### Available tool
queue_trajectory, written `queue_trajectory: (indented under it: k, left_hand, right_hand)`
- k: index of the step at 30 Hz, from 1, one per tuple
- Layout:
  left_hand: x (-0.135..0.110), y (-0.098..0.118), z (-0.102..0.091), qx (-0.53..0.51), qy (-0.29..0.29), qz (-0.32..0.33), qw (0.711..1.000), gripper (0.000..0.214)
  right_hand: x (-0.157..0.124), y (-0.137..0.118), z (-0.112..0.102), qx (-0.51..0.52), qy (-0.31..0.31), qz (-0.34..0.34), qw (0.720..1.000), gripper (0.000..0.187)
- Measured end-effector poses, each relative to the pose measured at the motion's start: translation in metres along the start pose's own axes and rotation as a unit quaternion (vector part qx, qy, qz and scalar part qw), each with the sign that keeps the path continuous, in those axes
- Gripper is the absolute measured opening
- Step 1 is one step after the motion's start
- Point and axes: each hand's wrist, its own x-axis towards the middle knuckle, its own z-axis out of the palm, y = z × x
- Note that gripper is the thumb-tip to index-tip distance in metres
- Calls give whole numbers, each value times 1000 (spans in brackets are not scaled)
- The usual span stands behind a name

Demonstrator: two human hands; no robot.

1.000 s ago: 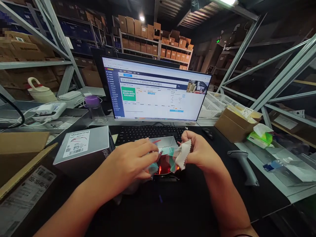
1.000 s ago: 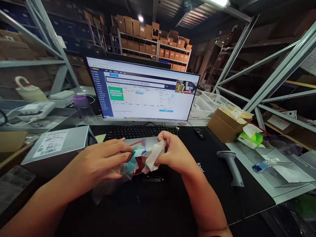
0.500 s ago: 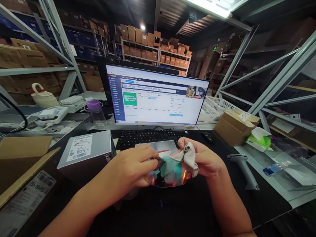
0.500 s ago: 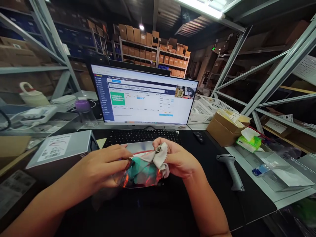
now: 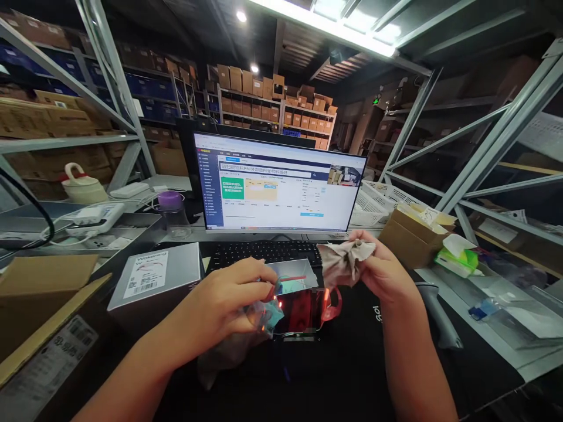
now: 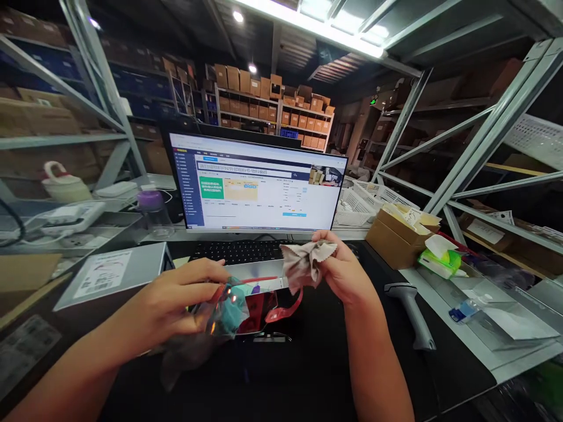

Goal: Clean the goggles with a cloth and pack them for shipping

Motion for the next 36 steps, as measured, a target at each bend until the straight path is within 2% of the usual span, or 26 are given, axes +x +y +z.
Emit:
queue_trajectory:
  k: [2, 4, 11, 15, 17, 18, 20, 22, 24, 25, 26, 28, 30, 33, 36]
  left_hand:
    - [1, -1, 1, 7, 4, 2, 1000, 19]
    - [1, -2, 1, 17, 8, 6, 1000, 21]
    - [1, -4, 2, 31, -19, -23, 999, 19]
    - [-1, -6, 6, 54, -52, -23, 997, 27]
    - [-2, -7, 9, 90, -41, -21, 995, 35]
    - [-3, -8, 10, 112, -17, -28, 993, 42]
    - [-3, -6, 12, 148, 77, -55, 984, 55]
    - [-2, 2, 15, 152, 206, -96, 962, 60]
    - [0, 15, 21, 111, 295, -132, 940, 38]
    - [1, 22, 26, 79, 305, -146, 938, 22]
    - [2, 29, 34, 43, 284, -150, 946, 8]
    - [5, 40, 53, -14, 212, -130, 969, 10]
    - [7, 45, 74, -32, 177, -128, 975, 24]
    - [9, 42, 92, -66, 196, -151, 967, 29]
    - [8, 37, 90, -121, 217, -157, 956, 30]
  right_hand:
    - [-3, -3, 2, 1, 24, -10, 1000, 45]
    - [-7, -2, 7, 4, 10, -5, 1000, 46]
    - [-24, 14, 36, -60, -119, 35, 990, 38]
    - [-28, 19, 51, -99, -145, 68, 982, 46]
    - [-26, 22, 53, -109, -130, 72, 983, 48]
    - [-24, 24, 53, -109, -111, 63, 986, 46]
    - [-19, 27, 52, -92, -53, 20, 994, 39]
    - [-14, 30, 50, -61, 16, -33, 997, 35]
    - [-9, 33, 50, -18, 67, -66, 995, 38]
    - [-8, 35, 52, 4, 83, -77, 994, 41]
    - [-8, 37, 54, 24, 95, -86, 992, 44]
    - [-10, 42, 63, 51, 105, -96, 989, 47]
    - [-14, 49, 74, 69, 96, -84, 989, 50]
    - [-21, 55, 86, 90, 62, -53, 993, 55]
    - [-22, 53, 87, 68, 46, -50, 995, 56]
